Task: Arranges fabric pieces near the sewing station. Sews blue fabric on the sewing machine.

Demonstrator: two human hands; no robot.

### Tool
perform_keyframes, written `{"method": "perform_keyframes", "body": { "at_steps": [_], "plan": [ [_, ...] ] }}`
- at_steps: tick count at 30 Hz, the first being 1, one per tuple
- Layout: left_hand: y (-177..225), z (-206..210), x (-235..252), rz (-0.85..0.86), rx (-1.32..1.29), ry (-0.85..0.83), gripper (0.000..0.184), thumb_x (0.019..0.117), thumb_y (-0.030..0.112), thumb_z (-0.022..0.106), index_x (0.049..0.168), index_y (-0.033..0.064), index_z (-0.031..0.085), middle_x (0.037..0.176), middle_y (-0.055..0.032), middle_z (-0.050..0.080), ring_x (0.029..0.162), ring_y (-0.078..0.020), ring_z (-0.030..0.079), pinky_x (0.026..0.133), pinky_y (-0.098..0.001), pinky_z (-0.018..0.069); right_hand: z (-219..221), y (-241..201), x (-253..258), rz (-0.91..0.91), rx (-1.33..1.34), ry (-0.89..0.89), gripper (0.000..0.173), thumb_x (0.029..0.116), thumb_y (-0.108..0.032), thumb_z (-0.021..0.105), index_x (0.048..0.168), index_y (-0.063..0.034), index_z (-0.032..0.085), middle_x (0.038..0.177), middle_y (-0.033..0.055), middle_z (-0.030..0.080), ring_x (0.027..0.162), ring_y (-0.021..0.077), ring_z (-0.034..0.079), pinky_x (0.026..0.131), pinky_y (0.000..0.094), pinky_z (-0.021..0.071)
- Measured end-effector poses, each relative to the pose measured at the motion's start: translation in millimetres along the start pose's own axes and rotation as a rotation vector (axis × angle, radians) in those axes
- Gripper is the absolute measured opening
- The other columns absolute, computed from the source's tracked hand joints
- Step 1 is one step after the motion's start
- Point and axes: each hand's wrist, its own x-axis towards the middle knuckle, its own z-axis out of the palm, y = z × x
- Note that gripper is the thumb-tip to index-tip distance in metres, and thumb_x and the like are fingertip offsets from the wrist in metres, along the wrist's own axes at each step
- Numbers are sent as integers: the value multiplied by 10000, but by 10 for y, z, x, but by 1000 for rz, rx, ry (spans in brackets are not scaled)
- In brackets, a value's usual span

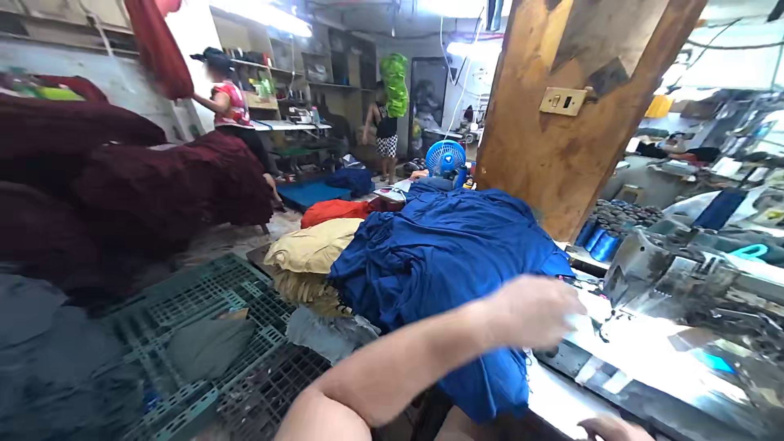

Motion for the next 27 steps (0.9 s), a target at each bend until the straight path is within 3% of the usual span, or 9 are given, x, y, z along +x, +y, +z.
{"method": "perform_keyframes", "body": {
  "at_steps": [3,5,6,8,9,10,13,21,27],
  "plan": [
    [-722,-504,-50,-251,203,32,294,1034,228,592,1252,66,705,1318,-122,668,1287,-270,597,1101,-480,460,-65,-348,877,-129,31,170,374,993,-328,643,1184,-19,729,1096,217,715,1035,390,693,921,604,542],
    [-1292,-578,-186,-477,295,77,297,1038,269,594,1244,95,717,1303,-124,673,1287,-305,590,1095,-553,441,-23,-593,1255,-59,85,244,487,996,-410,635,1316,-45,672,1214,215,676,1108,383,666,958,587,528],
    [-1610,-496,-310,-607,325,99,338,1046,327,574,1269,112,708,1339,-136,656,1333,-330,553,1129,-605,385,82,-676,1397,-30,116,306,515,992,-423,633,1351,-54,651,1257,217,656,1124,381,659,959,581,530],
    [-2192,-157,-672,-862,295,50,482,1077,459,438,1400,160,636,1528,-131,526,1508,-354,352,1225,-683,139,438,-749,1562,7,111,422,517,1006,-409,613,1405,-80,615,1326,227,621,1108,385,674,915,568,559],
    [-2374,19,-851,-938,259,66,518,1085,492,366,1428,199,620,1572,-83,492,1543,-315,300,1247,-659,62,647,-731,1592,-9,64,515,510,1013,-400,598,1418,-89,608,1325,229,623,1046,375,703,847,542,590],
    [-2467,134,-969,-964,241,143,513,1081,486,353,1401,210,646,1556,-48,518,1537,-274,322,1263,-610,61,804,-679,1615,-57,14,639,490,1004,-392,585,1389,-92,637,1273,220,654,969,349,728,773,510,613],
    [-2497,193,-1024,-972,218,259,474,1077,448,381,1338,209,696,1496,-13,581,1516,-211,365,1282,-527,87,918,-545,1678,-134,34,773,478,990,-416,553,1328,-106,689,1211,186,685,953,315,724,744,494,607],
    [-2472,238,-1049,-953,245,307,445,1062,451,444,1282,190,728,1471,-20,602,1507,-221,380,1278,-534,104,921,-488,1641,-109,139,818,565,967,-417,573,1335,5,641,1026,181,704,906,318,692,822,500,578],
    [-2481,240,-1037,-962,259,298,440,1064,455,445,1294,199,720,1480,-5,595,1507,-208,378,1277,-527,110,915,-459,1640,-120,177,858,363,957,-335,600,1047,-30,776,986,162,707,933,310,691,838,472,571]
  ]
}}
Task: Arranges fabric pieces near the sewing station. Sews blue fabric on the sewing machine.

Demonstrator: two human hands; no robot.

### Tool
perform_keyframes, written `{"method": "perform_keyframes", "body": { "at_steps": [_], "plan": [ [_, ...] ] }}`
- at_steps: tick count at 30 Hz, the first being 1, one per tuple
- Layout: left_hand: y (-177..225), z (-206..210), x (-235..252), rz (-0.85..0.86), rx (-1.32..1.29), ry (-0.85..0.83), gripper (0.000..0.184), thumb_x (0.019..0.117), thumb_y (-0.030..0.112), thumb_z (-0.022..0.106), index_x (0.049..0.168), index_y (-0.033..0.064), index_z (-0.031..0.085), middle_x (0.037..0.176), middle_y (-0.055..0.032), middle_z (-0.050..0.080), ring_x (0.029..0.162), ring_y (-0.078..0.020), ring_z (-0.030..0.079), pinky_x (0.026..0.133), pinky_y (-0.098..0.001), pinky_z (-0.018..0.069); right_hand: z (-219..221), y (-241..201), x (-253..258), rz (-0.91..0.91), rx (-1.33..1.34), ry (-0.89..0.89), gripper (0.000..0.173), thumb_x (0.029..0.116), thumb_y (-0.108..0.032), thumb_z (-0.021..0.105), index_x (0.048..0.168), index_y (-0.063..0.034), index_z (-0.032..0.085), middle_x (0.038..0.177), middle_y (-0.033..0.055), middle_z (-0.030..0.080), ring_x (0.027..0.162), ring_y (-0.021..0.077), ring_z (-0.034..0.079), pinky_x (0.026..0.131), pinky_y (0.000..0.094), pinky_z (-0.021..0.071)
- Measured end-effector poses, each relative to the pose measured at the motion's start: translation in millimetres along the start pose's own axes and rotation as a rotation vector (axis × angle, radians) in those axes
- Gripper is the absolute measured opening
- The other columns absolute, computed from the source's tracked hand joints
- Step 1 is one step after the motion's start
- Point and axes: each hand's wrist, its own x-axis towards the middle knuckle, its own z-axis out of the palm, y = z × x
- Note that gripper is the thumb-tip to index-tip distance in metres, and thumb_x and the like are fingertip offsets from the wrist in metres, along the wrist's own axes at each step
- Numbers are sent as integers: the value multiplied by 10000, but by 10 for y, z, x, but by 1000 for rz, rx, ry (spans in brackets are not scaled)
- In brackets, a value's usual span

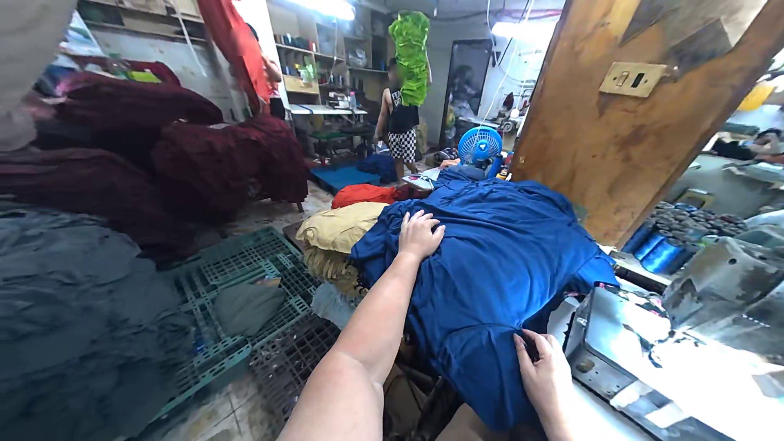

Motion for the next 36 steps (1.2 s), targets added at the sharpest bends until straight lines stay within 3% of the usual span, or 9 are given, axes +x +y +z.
{"method": "perform_keyframes", "body": {
  "at_steps": [4,10,14,17,25,36],
  "plan": [
    [1,3,-3,-11,-4,5,431,1063,450,459,1287,195,725,1479,-8,594,1505,-202,380,1278,-520,111,2,56,15,1,37,12,228,941,-208,623,946,-19,750,952,157,701,932,319,689,837,480,569],
    [17,-29,0,-32,-26,-13,427,1065,441,456,1299,199,718,1491,-2,584,1517,-194,358,1284,-508,103,4,70,34,12,74,25,234,933,-216,628,907,-12,738,916,156,704,905,316,692,829,487,563],
    [18,-44,-1,-39,-18,-28,429,1073,428,435,1312,202,710,1492,8,584,1518,-182,356,1286,-495,92,5,75,30,40,104,48,255,895,-235,695,948,12,725,954,197,684,923,363,672,835,530,550],
    [18,-32,6,-38,-11,-23,431,1074,425,423,1311,207,709,1486,17,589,1513,-174,363,1286,-477,104,-12,67,26,22,93,41,246,877,-227,715,913,16,714,898,183,680,866,345,675,803,508,558],
    [37,-63,-8,-59,-3,-52,459,1078,430,389,1338,201,690,1520,19,557,1523,-177,345,1284,-485,103,-116,-37,33,74,76,-115,237,955,-219,675,917,8,732,844,169,718,809,330,713,756,550,560],
    [41,-58,-30,-43,-11,-28,450,1070,411,404,1309,178,705,1508,10,569,1522,-175,348,1287,-477,102,-189,-89,66,174,68,-254,331,995,-265,644,1022,55,724,941,235,726,915,402,710,833,600,528]
  ]
}}
